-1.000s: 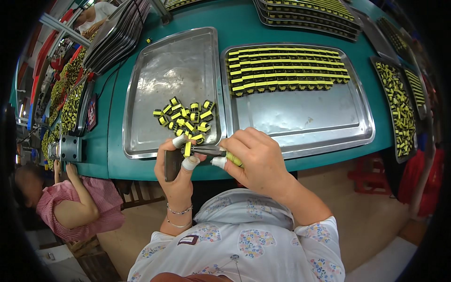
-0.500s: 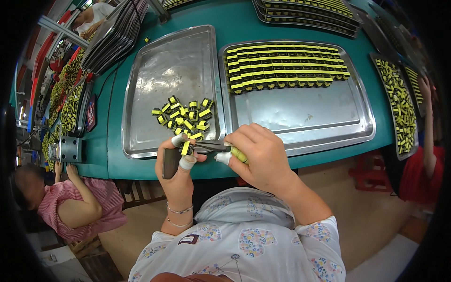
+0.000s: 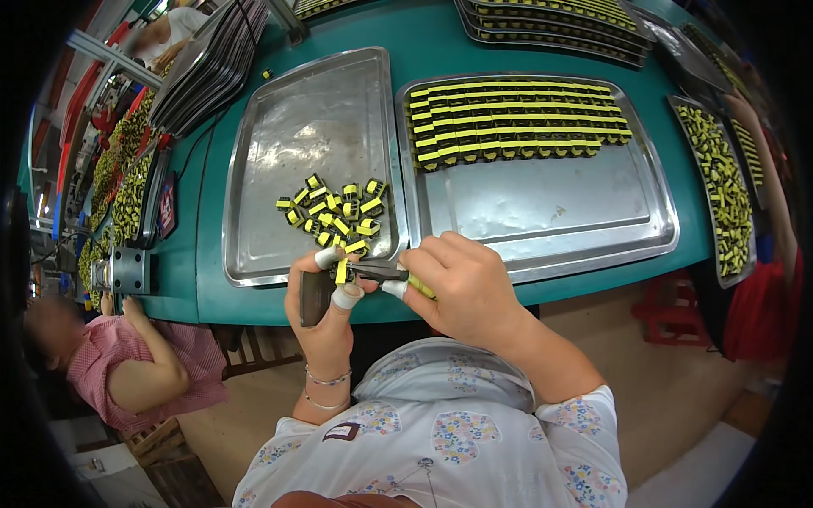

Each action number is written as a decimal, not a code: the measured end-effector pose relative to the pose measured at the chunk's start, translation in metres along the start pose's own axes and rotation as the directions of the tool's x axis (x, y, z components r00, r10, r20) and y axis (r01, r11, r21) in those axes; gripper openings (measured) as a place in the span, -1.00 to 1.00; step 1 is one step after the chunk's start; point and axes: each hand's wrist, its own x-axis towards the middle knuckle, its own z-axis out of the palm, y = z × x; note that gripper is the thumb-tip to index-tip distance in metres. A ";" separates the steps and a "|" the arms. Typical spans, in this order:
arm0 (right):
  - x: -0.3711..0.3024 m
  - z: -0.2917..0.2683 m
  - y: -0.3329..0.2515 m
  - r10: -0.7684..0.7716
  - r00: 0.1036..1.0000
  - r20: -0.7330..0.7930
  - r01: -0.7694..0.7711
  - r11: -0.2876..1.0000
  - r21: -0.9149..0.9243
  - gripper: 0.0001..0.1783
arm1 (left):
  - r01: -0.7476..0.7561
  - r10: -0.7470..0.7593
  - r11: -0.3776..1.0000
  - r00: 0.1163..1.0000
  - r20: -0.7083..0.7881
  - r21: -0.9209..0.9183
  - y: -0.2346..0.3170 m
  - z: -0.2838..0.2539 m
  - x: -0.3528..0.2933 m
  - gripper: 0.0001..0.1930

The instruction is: Assembling small yellow components into a black frame at a factory workstation.

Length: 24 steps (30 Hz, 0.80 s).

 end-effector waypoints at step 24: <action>-0.003 0.004 0.007 0.261 0.960 -0.101 -0.204 0.900 0.385 -0.81 | 0.064 -0.066 0.997 0.997 -0.043 -0.040 0.002 0.003 0.002 -0.61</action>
